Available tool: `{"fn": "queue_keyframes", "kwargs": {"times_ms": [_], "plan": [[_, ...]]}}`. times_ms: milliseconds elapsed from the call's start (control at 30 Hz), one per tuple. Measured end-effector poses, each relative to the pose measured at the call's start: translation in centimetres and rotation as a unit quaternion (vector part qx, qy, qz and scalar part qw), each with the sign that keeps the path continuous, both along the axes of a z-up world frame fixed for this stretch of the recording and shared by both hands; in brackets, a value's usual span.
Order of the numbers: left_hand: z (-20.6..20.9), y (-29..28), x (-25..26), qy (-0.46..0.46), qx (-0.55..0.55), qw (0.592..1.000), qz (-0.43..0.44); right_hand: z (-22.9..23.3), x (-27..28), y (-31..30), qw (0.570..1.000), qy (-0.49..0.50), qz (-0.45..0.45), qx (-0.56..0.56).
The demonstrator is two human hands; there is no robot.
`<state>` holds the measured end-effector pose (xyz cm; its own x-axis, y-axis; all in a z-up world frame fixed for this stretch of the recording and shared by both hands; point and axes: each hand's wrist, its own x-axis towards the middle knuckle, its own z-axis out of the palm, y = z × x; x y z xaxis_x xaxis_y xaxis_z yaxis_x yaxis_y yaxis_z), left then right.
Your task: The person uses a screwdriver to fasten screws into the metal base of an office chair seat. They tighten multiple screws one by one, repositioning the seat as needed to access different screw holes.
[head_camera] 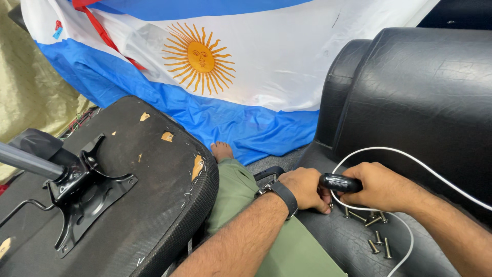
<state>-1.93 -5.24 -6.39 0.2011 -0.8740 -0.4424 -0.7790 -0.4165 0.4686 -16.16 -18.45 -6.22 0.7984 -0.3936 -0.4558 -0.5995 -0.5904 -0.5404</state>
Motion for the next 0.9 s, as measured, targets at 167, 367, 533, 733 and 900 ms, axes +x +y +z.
{"fn": "queue_keyframes", "kwargs": {"times_ms": [167, 367, 533, 733, 900], "plan": [[0.1, 0.1, 0.8, -0.022, 0.013, 0.999, 0.026, -0.7, 0.5, 0.8, 0.999, -0.028, 0.036, 0.018], [-0.7, 0.1, 3.5, -0.014, -0.053, 0.998, 0.031, -0.7, 1.5, 1.4, 0.999, -0.004, 0.031, -0.02], [-0.5, 0.9, 4.7, 0.059, -0.065, 0.99, 0.109, 0.7, 1.5, 1.3, 1.0, 0.021, 0.01, -0.018], [1.3, 1.7, 4.9, 0.055, -0.097, 0.99, 0.084, 3.7, 0.1, 1.9, 0.992, 0.064, -0.023, -0.109], [3.1, 2.5, 4.5, 0.038, -0.171, 0.981, 0.078, 7.8, -1.1, 2.2, 0.975, 0.091, 0.013, -0.204]]}}
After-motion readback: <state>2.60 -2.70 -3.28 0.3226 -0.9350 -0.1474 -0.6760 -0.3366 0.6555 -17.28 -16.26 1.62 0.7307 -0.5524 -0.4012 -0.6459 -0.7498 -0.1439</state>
